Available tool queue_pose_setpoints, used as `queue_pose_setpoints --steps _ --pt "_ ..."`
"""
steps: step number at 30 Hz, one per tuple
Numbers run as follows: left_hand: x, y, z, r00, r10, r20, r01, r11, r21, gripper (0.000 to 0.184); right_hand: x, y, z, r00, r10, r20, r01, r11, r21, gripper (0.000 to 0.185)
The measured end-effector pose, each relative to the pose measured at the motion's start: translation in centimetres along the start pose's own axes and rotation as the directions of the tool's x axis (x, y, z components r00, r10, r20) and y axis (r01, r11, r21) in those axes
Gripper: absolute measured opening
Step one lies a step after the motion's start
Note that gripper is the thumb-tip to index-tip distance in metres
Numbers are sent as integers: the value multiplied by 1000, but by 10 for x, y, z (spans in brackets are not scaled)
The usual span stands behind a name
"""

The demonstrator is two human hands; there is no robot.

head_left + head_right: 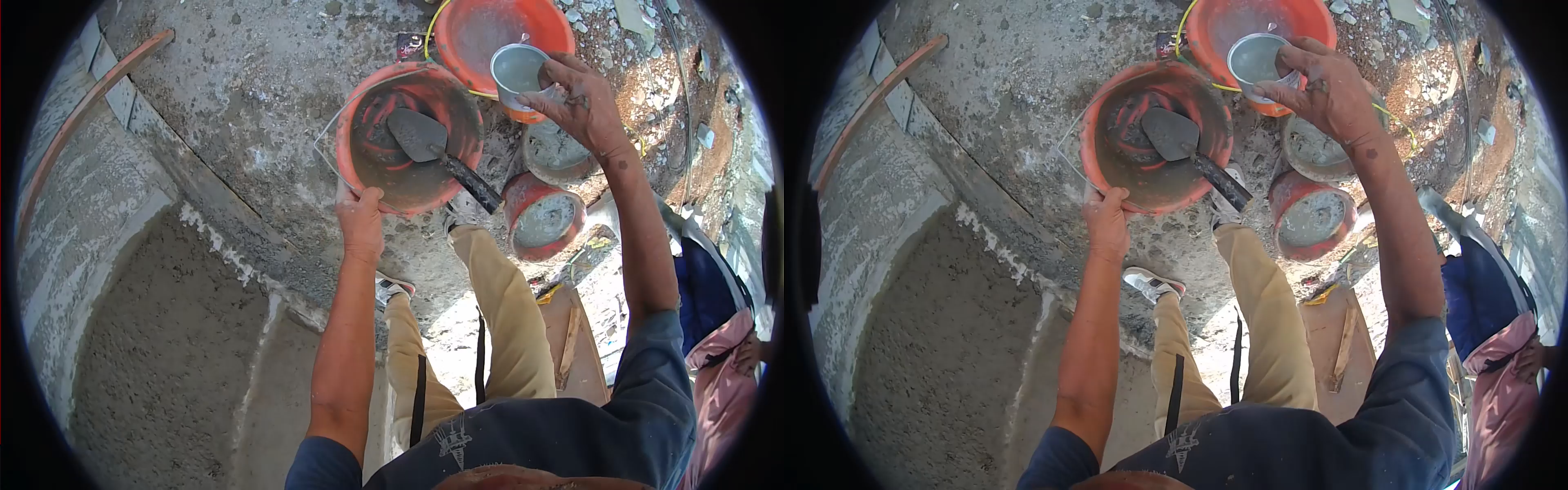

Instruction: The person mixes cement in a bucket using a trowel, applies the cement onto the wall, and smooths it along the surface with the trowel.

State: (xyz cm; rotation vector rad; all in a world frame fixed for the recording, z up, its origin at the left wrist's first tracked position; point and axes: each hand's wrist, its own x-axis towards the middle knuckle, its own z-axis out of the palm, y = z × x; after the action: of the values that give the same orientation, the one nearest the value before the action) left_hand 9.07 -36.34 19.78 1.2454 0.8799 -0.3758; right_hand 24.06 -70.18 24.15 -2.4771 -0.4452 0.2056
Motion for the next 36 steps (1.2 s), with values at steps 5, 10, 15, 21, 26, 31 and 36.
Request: queue_pose_setpoints --steps 5,10,15,21,26,31,36 --pt "-17 16 3 999 8 38 -6 999 -45 41 -2 -80 -5 871 -20 492 -41 993 112 55" --pt "-47 25 -8 999 2 45 1 997 -73 43 -5 -142 10 594 79 801 -345 924 165 64" --pt "-83 38 -25 998 -58 0 58 990 -131 38 -17 -190 -15 526 26 850 -608 710 355 63" --pt "-135 29 -68 982 -20 -187 -17 980 -198 24 -8 -189 -97 750 219 625 -549 734 401 51" --pt "-203 58 -88 952 -54 -303 -32 962 -272 28 27 -189 -126 946 228 231 -163 949 -270 55" --pt "-257 80 -113 908 -39 -417 -156 893 -423 38 15 -305 -80 754 75 652 -55 997 -51 58" --pt "-313 119 -161 849 -27 -528 -270 837 -476 40 -32 -403 0 659 -252 709 360 933 -3 53"
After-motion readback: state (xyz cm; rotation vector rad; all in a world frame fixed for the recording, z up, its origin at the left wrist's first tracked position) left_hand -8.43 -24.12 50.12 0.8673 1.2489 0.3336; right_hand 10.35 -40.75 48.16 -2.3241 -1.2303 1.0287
